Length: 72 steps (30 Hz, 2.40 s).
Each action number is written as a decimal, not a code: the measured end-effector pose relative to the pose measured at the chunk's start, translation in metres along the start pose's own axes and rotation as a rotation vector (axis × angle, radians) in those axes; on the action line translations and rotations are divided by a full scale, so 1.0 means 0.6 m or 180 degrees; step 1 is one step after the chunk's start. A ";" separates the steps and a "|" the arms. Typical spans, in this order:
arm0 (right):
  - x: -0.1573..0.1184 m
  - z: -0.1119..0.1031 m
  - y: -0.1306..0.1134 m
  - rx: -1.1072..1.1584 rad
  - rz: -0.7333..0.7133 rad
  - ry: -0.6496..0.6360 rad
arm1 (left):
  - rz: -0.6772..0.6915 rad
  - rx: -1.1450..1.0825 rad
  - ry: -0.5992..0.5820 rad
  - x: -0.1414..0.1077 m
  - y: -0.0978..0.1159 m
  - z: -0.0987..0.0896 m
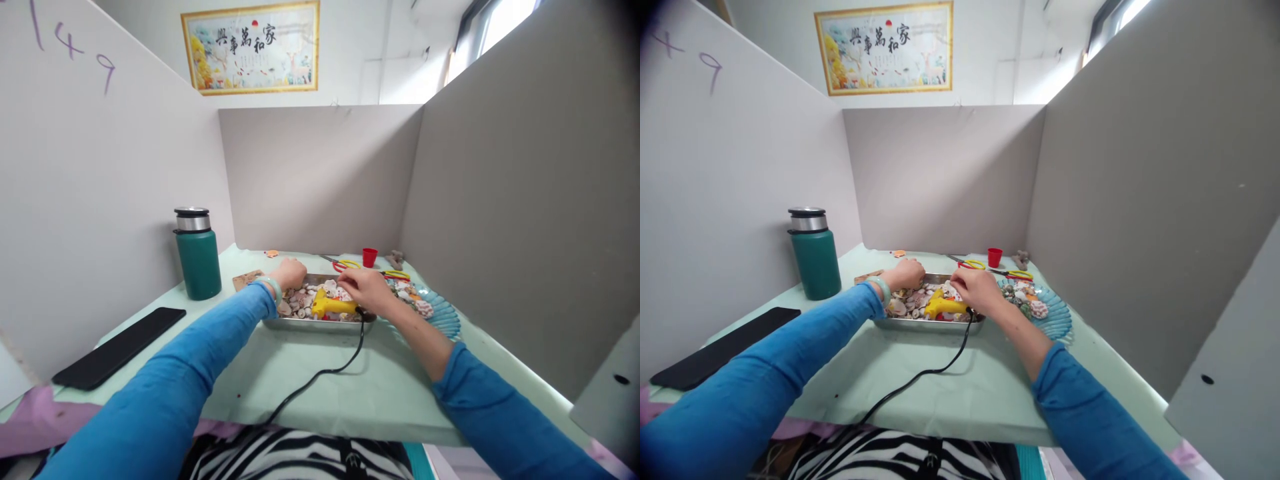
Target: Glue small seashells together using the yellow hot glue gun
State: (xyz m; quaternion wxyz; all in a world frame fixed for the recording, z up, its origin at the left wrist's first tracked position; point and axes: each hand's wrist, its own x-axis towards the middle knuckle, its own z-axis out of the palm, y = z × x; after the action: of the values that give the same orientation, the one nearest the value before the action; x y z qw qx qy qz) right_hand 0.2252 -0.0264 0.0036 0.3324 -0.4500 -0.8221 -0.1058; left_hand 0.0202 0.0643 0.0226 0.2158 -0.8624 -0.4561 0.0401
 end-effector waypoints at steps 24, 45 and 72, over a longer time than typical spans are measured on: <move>-0.003 -0.014 -0.024 -0.0036 0.0131 -0.1171 | -0.0412 -0.2514 0.0389 -0.075 -0.035 -0.038; 0.003 -0.014 -0.022 0.4196 0.1758 -0.0182 | -0.0093 -0.3141 0.0345 -0.097 -0.026 0.024; 0.001 0.013 -0.044 0.3300 0.2020 0.0093 | 0.0567 -0.0838 -0.0397 -0.045 0.079 -0.043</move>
State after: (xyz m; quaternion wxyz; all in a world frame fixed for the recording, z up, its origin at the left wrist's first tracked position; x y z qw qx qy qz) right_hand 0.2004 -0.0375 0.0015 0.5348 -0.4511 -0.5876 0.4065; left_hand 0.0476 0.0105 0.0230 0.0678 -0.9161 -0.3918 0.0525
